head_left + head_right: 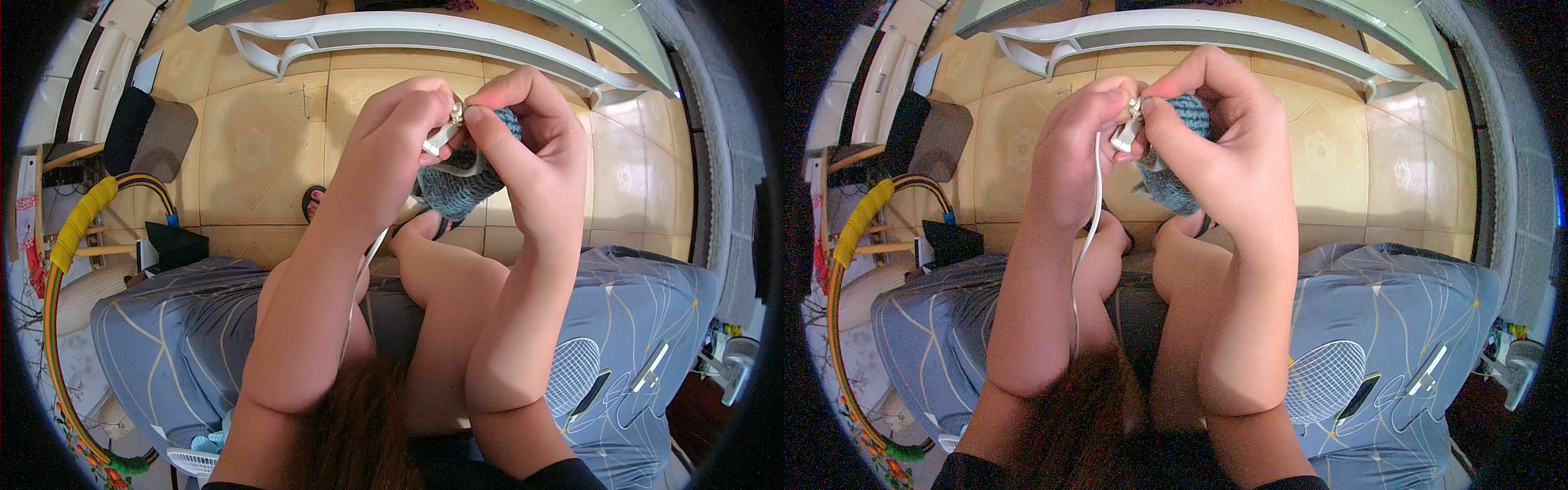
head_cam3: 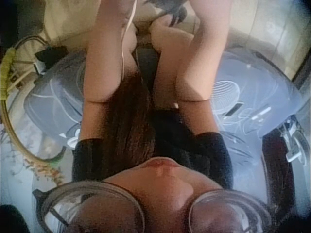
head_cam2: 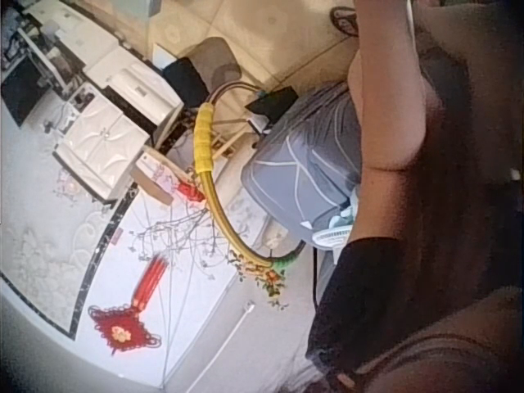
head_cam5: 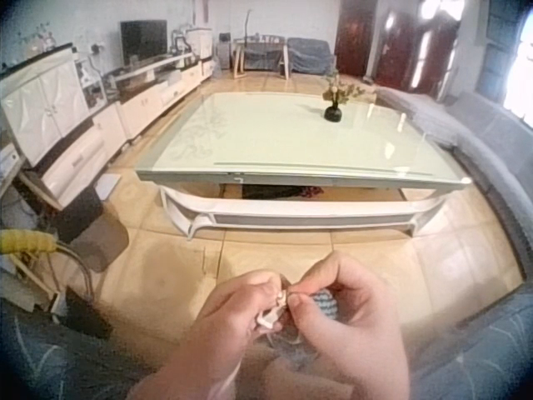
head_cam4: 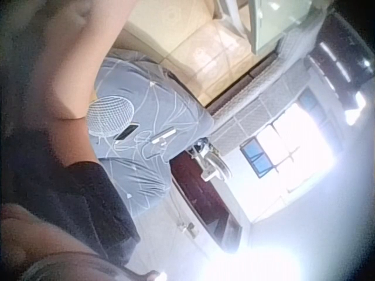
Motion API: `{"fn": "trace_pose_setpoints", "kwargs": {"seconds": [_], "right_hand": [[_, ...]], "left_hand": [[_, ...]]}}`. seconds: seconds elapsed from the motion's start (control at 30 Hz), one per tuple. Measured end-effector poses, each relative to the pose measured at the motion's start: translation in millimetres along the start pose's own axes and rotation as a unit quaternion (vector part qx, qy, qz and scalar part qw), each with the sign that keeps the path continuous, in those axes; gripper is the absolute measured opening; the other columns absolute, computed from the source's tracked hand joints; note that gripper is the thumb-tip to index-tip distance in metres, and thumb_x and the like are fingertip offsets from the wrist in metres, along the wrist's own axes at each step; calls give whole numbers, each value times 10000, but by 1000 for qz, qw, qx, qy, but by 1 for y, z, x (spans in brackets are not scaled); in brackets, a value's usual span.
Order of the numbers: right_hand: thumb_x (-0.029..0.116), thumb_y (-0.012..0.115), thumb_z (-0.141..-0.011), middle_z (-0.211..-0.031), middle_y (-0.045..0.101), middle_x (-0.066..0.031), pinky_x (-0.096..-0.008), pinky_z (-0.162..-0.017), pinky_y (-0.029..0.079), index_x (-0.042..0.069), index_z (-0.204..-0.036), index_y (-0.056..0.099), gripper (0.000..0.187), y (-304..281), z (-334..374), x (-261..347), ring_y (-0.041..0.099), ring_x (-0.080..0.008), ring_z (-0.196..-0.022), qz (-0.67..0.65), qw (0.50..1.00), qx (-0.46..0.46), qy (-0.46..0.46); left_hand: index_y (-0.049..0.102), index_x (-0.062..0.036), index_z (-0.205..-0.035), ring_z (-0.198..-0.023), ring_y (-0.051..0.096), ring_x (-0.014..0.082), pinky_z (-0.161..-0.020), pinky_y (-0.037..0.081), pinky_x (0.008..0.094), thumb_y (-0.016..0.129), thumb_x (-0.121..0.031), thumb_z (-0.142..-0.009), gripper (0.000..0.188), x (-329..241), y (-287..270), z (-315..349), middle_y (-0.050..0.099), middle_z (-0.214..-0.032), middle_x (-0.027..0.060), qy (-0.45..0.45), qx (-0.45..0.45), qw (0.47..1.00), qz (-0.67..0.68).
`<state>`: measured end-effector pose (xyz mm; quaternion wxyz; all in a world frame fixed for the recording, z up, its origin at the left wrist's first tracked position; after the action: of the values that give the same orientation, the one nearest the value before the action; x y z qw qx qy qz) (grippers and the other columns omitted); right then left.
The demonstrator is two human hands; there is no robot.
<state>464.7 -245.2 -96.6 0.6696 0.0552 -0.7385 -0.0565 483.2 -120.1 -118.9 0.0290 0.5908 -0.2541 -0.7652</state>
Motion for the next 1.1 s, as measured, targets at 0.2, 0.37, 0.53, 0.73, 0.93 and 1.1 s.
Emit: {"fn": "trace_pose_setpoints", "kwargs": {"seconds": [0.2,0.37,0.53,0.73,0.93,1.1], "right_hand": [[-35,589,-771,-706,607,-55,-210,-580,472,-18,-811,540,65,2,0,-1,587,-89,-636,-9,1000,14,-13],[-33,590,-771,-703,611,-62,-211,-575,477,-17,-804,548,56,1,0,-2,592,-93,-627,-24,1000,14,0],[-20,586,-781,-695,611,-64,-215,-569,476,-16,-812,546,50,3,-2,-3,592,-95,-625,-14,1000,6,8],[-17,587,-784,-694,613,-63,-215,-566,475,-15,-819,546,55,-2,-2,-5,589,-96,-623,-27,1000,1,7],[-16,585,-784,-725,597,-69,-228,-595,474,-10,-817,537,58,4,-1,-3,584,-112,-637,0,1000,29,3],[-15,586,-790,-698,606,-74,-227,-571,480,-8,-812,527,63,2,-2,-7,583,-106,-615,-64,998,17,-16]], "left_hand": [[521,-28,-791,-614,425,79,-554,334,223,448,-224,-844,216,0,0,2,488,-677,8,14,-11,1000,15],[542,4,-889,-613,448,90,-547,337,229,458,-232,-855,252,0,1,0,505,-701,25,22,0,1000,12],[493,-59,-670,-584,383,68,-539,310,216,444,-217,-832,231,2,-1,-1,460,-634,-10,10,-20,1000,16],[502,-57,-680,-592,392,65,-544,313,217,448,-213,-837,228,2,2,1,465,-640,-13,11,5,1000,26],[530,-50,-845,-615,453,83,-553,344,227,471,-272,-849,230,3,-2,0,514,-706,5,20,-16,1000,11],[491,-34,-649,-546,372,61,-500,290,217,457,-216,-842,267,2,0,-4,470,-608,-1,23,-19,998,49]]}}
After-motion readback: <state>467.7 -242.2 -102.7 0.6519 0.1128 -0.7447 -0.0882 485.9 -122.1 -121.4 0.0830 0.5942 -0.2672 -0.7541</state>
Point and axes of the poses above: each hand's wrist, its own z-axis away from the middle knuckle, its own y-axis out of the palm, x = y × z, the point moved 2 cm from there along -z, towards the middle knuckle
